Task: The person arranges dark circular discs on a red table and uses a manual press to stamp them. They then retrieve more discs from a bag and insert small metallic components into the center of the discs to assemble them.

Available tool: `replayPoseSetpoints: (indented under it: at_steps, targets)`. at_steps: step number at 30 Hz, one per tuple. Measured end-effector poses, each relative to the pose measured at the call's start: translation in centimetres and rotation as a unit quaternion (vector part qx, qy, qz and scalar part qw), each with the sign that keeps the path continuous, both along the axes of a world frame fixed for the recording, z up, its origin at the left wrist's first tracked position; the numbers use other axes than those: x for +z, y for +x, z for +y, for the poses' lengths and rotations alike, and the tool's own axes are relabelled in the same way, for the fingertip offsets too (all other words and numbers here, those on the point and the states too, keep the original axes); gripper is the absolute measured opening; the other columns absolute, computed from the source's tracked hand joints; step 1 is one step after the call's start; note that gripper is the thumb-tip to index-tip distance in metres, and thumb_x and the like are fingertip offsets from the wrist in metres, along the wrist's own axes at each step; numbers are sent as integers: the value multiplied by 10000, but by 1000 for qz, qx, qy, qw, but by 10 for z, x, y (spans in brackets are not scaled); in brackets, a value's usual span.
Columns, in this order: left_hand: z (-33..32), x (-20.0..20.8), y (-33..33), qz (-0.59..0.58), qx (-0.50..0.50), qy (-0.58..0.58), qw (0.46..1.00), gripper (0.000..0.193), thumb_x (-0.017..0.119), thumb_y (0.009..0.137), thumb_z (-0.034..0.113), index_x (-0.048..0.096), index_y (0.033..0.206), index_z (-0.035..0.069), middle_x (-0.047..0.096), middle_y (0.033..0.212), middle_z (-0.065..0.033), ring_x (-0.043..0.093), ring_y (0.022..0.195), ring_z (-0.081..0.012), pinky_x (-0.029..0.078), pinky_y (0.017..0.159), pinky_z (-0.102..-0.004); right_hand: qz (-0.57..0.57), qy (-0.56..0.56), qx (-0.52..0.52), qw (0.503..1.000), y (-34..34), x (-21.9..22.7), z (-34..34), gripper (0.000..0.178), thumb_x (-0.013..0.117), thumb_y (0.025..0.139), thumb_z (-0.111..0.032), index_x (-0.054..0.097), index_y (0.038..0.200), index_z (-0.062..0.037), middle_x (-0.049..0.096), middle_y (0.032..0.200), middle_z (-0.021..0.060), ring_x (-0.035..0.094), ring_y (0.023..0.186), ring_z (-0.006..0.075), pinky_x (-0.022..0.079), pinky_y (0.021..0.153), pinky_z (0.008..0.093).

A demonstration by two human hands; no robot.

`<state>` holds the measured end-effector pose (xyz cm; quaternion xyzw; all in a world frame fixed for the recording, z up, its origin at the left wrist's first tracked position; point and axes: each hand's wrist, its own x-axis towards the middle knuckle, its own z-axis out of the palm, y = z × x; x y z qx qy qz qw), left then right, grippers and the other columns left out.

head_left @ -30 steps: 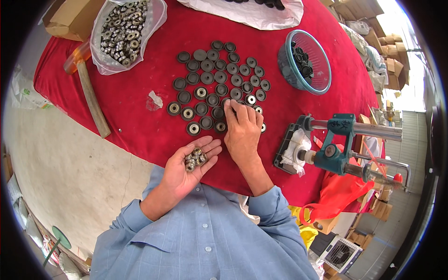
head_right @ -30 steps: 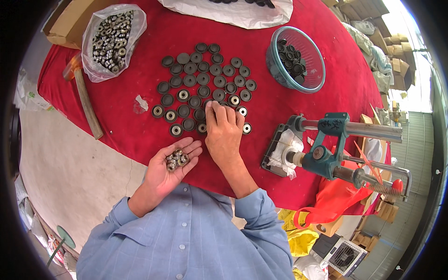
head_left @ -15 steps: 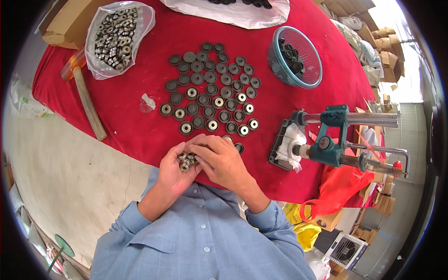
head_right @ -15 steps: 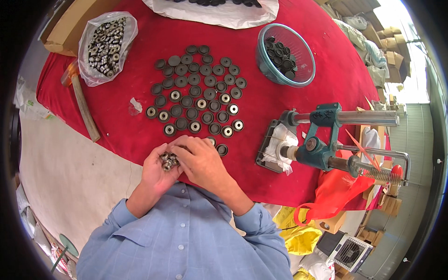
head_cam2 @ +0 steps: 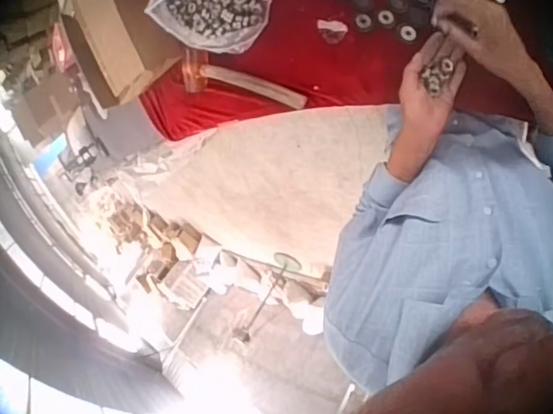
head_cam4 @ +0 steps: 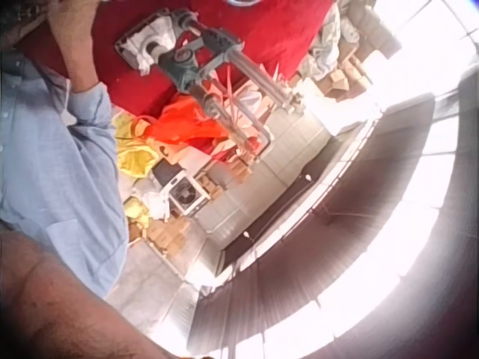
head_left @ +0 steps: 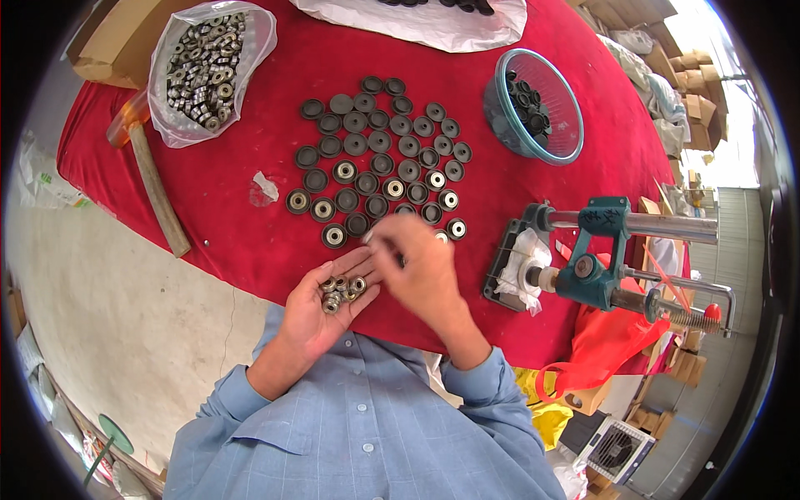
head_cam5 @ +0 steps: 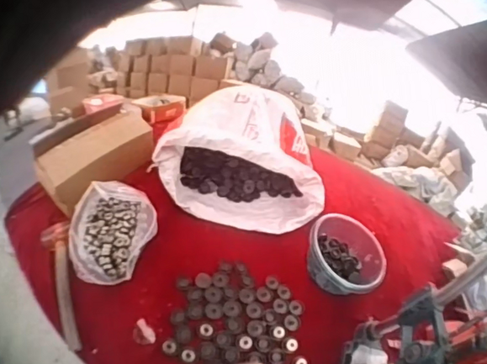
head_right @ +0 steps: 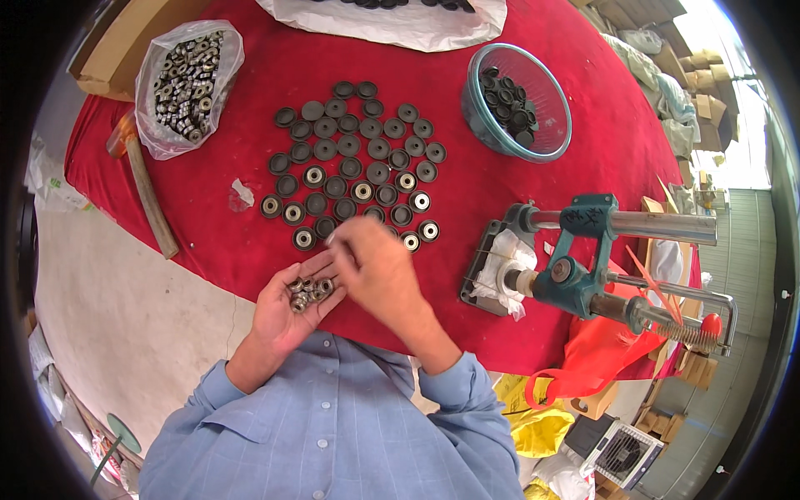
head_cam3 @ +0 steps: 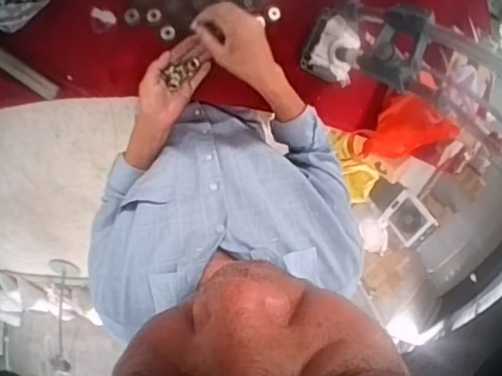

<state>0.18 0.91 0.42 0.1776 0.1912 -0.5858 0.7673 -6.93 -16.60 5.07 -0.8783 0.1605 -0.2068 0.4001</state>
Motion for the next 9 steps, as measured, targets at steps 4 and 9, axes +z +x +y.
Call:
replayPoseSetpoints:
  at_steps: [4,9]
  targets:
    - [-4,9,4,-20,-28,-19,999,570,391,1113,273,421,1546,-96,437,1617,-287,446,1505,-384,430,1215,-467,-51,-145,-129,980,24,-11,-50,176,727,886,28,651,1038,-17,703,1034,142,714,894,349,588,758,438]
    - [-1,6,4,-40,-36,-35,998,627,404,1108,302,345,1591,-93,364,1666,-286,411,1528,-399,420,1226,-486,-2,-286,-89,954,36,-35,-68,182,748,913,-26,656,1070,-39,706,1086,122,719,956,315,580,856,407]
